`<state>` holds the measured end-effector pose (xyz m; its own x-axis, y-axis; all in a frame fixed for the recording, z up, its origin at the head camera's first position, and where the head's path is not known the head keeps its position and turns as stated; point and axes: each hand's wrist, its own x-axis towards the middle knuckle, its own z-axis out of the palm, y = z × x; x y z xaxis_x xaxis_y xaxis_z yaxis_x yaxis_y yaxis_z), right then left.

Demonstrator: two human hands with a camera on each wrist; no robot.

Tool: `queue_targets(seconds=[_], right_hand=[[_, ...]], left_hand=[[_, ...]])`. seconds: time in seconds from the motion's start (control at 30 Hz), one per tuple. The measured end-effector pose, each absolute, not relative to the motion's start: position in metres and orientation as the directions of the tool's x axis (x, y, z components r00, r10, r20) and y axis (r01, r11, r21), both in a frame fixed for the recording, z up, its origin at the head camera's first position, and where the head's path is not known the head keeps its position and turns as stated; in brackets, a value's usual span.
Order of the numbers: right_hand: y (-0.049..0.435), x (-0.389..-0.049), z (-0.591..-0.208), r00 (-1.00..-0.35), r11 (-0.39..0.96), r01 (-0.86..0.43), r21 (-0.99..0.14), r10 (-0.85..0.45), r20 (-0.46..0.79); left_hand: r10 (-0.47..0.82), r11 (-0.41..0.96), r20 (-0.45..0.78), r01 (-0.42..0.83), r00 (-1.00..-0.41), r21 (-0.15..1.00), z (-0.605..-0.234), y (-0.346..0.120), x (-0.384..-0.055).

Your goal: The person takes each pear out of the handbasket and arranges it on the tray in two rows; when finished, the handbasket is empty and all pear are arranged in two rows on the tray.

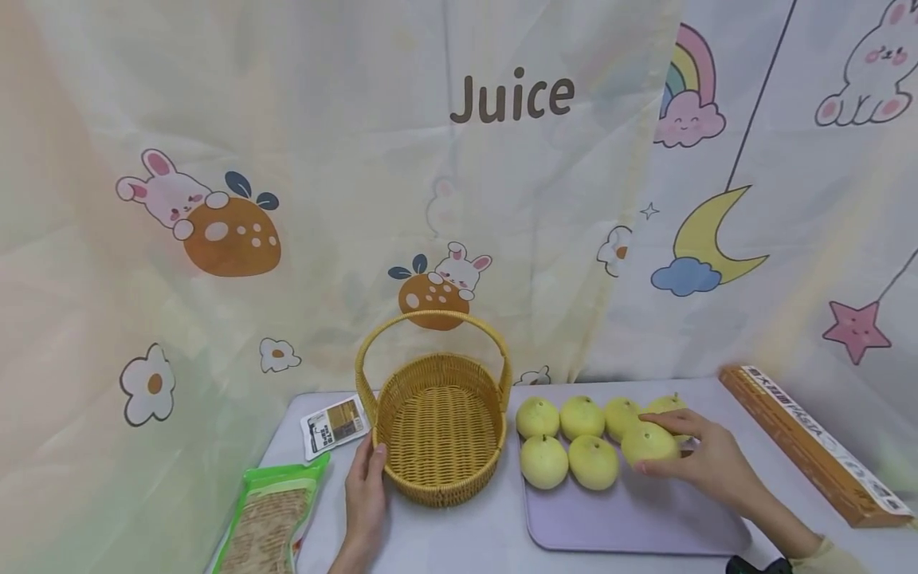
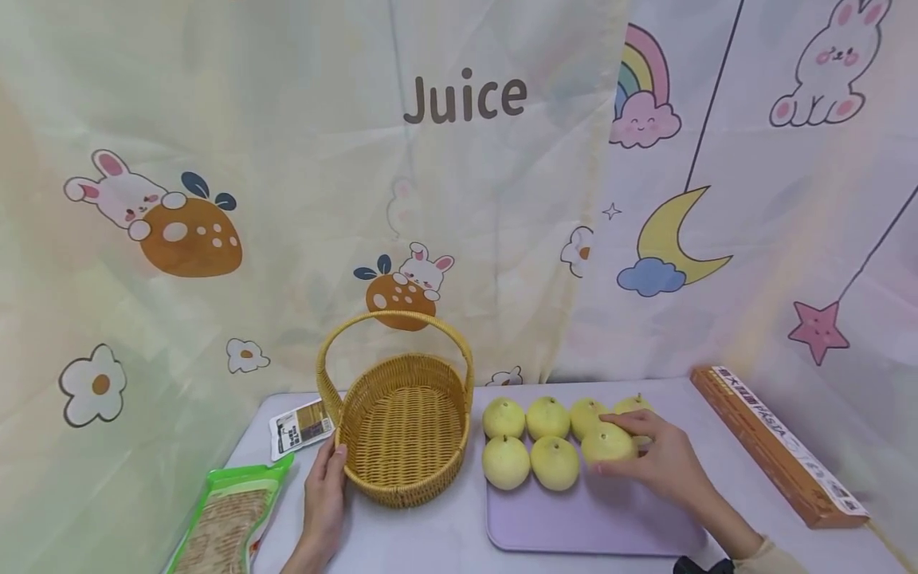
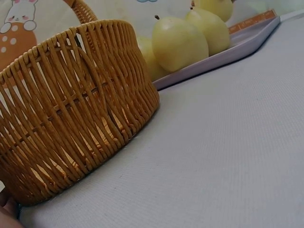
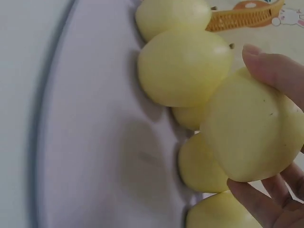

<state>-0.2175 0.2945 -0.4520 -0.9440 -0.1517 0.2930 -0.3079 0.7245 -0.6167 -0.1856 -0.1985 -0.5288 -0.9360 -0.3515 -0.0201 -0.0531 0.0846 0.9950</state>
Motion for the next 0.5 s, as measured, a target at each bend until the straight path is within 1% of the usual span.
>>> queue_targets(seconds=[0.17, 0.3, 0.4, 0.5], right_hand=[[0.295, -0.219, -0.469, -0.923, 0.703, -0.343, -0.623, -0.131, 0.361], [0.296, -0.219, -0.482, -0.917, 0.725, -0.324, -0.608, -0.083, 0.39], [0.295, -0.218, -0.49, -0.922, 0.735, -0.292, -0.612, -0.046, 0.385], [0.293, -0.216, -0.496, -0.935, 0.728, -0.255, -0.636, -0.019, 0.353]], left_hand=[[-0.351, 0.08, -0.029, -0.06, -0.936, 0.995, -0.527, -0.2, -0.187], [-0.349, 0.078, -0.032, -0.064, -0.937, 0.995, -0.527, -0.199, -0.188], [-0.352, 0.074, -0.042, -0.073, -0.935, 0.995, -0.527, -0.199, -0.188], [-0.354, 0.071, -0.052, -0.082, -0.934, 0.994, -0.528, -0.198, -0.188]])
